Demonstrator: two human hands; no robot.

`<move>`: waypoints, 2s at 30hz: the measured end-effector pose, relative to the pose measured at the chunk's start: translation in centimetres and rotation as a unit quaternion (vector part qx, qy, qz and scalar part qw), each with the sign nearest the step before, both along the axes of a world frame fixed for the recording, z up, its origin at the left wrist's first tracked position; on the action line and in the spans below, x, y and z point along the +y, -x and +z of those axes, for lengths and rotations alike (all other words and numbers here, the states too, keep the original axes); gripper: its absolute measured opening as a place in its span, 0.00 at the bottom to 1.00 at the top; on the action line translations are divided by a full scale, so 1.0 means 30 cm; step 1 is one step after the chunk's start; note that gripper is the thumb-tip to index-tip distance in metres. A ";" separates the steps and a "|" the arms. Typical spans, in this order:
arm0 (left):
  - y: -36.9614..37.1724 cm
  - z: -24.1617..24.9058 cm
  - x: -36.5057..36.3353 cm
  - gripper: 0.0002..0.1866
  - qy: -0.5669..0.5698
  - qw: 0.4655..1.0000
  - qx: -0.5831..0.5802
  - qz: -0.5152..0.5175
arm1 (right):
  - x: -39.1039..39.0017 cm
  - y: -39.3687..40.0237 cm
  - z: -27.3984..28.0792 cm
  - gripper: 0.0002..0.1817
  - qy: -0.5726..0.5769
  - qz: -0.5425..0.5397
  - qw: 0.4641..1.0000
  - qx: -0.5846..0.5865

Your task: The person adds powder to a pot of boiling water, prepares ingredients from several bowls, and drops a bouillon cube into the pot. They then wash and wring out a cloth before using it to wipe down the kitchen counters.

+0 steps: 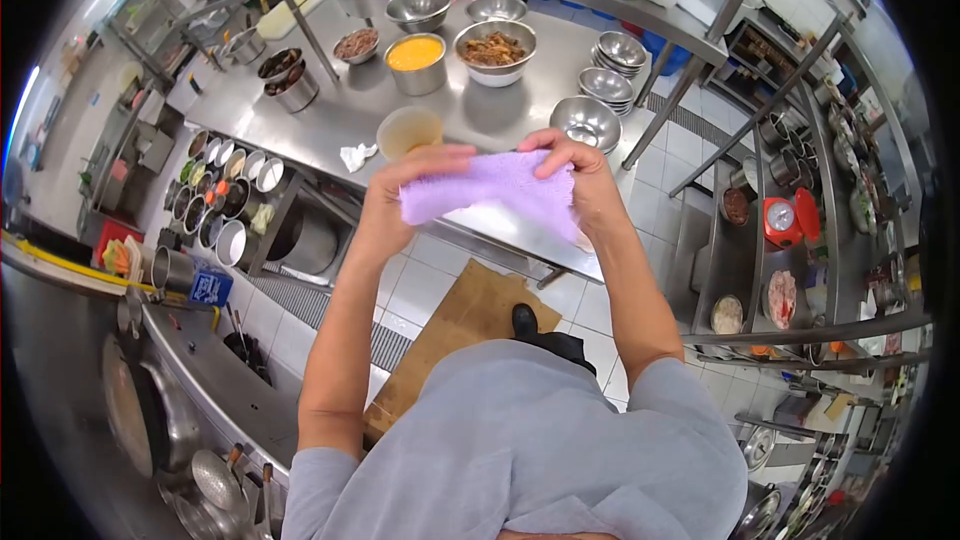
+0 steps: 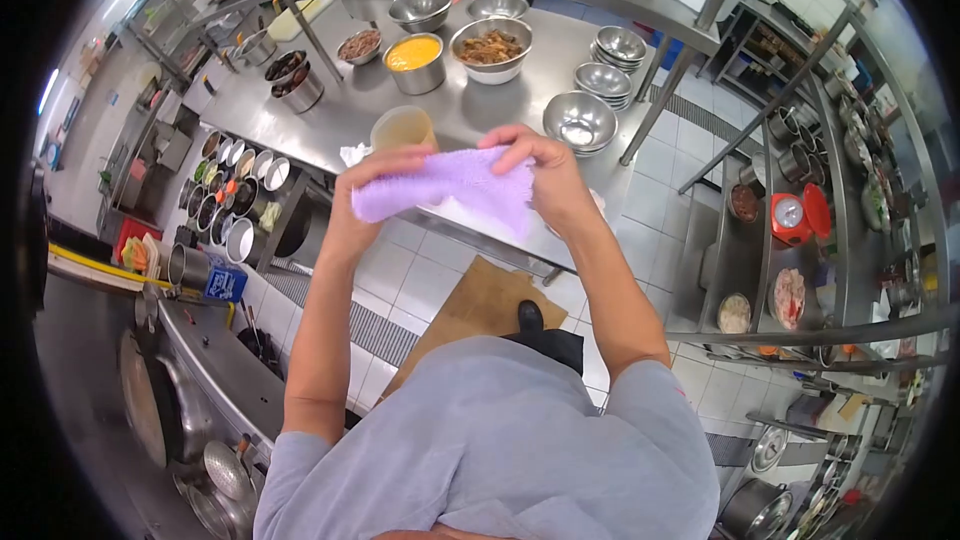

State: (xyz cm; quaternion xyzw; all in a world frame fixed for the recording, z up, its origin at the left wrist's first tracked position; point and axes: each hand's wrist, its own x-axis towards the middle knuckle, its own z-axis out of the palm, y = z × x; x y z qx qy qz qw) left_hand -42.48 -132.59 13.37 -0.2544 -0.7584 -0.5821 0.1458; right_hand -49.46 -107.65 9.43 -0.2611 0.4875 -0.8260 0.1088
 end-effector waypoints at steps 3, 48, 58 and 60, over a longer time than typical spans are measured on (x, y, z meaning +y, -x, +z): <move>0.067 0.012 0.040 0.16 0.002 0.994 -0.084 0.070 | 0.038 0.031 0.067 0.24 -0.044 -0.074 0.996 0.026; 0.904 0.399 0.567 0.16 0.238 0.928 0.142 0.247 | 0.591 0.498 0.400 0.34 -0.275 -0.574 0.611 0.471; 0.124 -0.219 0.070 0.09 0.275 0.877 -0.128 0.372 | 0.378 0.705 0.423 0.31 -0.479 -0.473 0.508 0.537; -0.136 -0.429 0.022 0.08 0.310 0.832 -0.213 0.408 | 0.324 0.570 0.404 0.28 -0.403 -0.501 0.551 0.532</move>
